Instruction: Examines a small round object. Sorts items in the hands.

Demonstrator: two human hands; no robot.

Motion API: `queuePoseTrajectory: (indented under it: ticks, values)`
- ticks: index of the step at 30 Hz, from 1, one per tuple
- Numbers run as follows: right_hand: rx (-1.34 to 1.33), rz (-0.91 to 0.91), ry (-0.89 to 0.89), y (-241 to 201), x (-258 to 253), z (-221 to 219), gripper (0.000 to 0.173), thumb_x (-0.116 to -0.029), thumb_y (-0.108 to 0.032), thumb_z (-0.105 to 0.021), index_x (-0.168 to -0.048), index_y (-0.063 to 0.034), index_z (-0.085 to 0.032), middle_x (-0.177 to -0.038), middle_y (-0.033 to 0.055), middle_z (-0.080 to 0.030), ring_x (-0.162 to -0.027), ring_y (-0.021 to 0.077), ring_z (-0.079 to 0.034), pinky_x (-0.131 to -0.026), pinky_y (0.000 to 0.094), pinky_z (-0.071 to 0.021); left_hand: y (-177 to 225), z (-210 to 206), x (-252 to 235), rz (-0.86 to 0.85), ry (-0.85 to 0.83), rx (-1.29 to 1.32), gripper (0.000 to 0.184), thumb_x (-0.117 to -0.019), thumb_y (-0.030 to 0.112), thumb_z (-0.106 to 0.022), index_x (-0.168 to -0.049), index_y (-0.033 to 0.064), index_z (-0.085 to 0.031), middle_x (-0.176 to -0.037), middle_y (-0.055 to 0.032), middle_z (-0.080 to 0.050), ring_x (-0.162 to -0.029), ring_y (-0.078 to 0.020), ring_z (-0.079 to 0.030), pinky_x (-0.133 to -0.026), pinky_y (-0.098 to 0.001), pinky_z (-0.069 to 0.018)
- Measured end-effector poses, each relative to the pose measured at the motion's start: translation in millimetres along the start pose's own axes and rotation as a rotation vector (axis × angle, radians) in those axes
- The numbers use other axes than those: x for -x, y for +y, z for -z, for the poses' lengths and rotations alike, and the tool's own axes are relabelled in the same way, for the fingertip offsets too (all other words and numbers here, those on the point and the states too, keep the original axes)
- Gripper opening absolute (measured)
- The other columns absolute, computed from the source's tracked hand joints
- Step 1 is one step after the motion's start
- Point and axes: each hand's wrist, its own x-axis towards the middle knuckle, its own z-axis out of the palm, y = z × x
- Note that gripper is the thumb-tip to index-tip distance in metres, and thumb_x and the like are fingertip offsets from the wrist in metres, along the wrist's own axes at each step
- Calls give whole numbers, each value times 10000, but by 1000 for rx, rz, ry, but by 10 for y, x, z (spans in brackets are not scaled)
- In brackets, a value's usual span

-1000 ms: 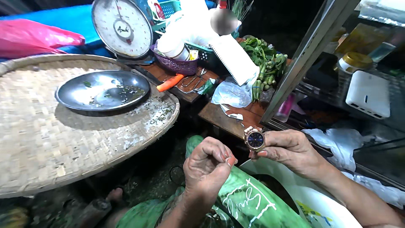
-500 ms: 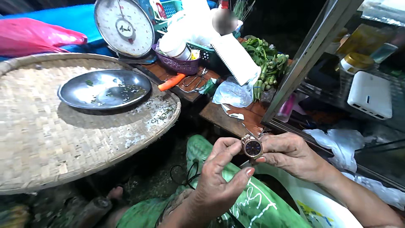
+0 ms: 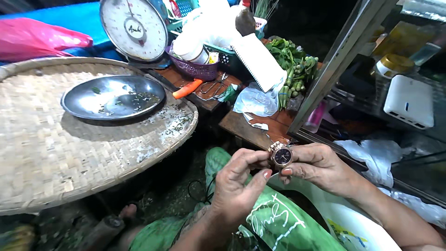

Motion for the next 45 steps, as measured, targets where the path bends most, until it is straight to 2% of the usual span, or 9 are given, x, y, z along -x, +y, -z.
queuePoseTrajectory:
  ticks: [3, 6, 10, 14, 28, 34, 38, 42, 45]
  values:
    - [-15, -12, 5, 1, 0, -5, 197, -1039, -146, -596, -1022, 26, -691, -931, 21, -710, -847, 55, -690, -789, 238, -605, -9, 43, -25, 108, 111, 270, 171, -871, -21, -711, -1002, 87, -701, -989, -29, -687, -895, -122, -678, -827, -307, -599]
    - [-18, -17, 4, 3, 1, -6, 192, -1038, -143, -598, -1022, 24, -690, -933, 19, -709, -849, 58, -692, -789, 240, -608, 19, 59, -57, 241, 220, 554, 172, -819, -78, -714, -878, 80, -679, -897, -55, -667, -821, -142, -686, -784, -327, -618]
    - [-10, -14, -13, 16, -3, -2, 190, -1036, -140, -602, -1012, 27, -689, -922, 23, -707, -843, 58, -692, -784, 238, -609, 13, 74, -60, 276, 213, 715, 177, -808, -101, -676, -841, 72, -658, -860, -66, -651, -785, -142, -676, -747, -313, -607]
    - [0, -12, -19, 19, -2, 2, 195, -1038, -144, -600, -1009, 27, -688, -920, 26, -707, -840, 59, -691, -781, 236, -607, 8, 81, -61, 288, 191, 787, 173, -815, -111, -646, -841, 61, -644, -862, -75, -647, -792, -154, -676, -761, -315, -603]
    - [0, -15, -27, 19, -3, 4, 191, -1037, -137, -601, -1018, 31, -690, -927, 29, -708, -846, 60, -692, -787, 239, -608, -4, 67, -38, 244, 165, 763, 171, -814, -103, -669, -843, 64, -649, -861, -67, -648, -795, -146, -675, -754, -315, -605]
    - [5, -9, -24, 21, -2, 3, 199, -1039, -145, -597, -1013, 28, -691, -927, 26, -704, -843, 54, -686, -780, 231, -603, 8, 69, -35, 221, 137, 691, 186, -808, -88, -681, -844, 93, -661, -858, -41, -649, -824, -144, -671, -837, -358, -597]
    - [3, -11, -23, 20, -2, 4, 193, -1040, -136, -593, -1009, 29, -688, -929, 29, -705, -845, 61, -691, -786, 238, -607, -35, 66, -41, 212, 143, 624, 193, -799, -93, -675, -827, 98, -661, -825, -22, -647, -822, -121, -658, -944, -359, -547]
    - [9, -10, -25, 22, 1, 6, 196, -1039, -141, -595, -1014, 30, -688, -925, 27, -706, -846, 56, -689, -788, 234, -604, -38, 64, -42, 185, 104, 623, 188, -800, -85, -686, -839, 98, -673, -820, -17, -647, -822, -115, -653, -930, -335, -538]
    - [8, -9, -21, 23, -1, 6, 195, -1038, -143, -598, -1005, 27, -688, -927, 28, -703, -846, 58, -691, -786, 235, -607, -32, 67, -46, 182, 83, 630, 192, -802, -78, -688, -844, 107, -668, -819, -8, -644, -824, -113, -653, -968, -360, -530]
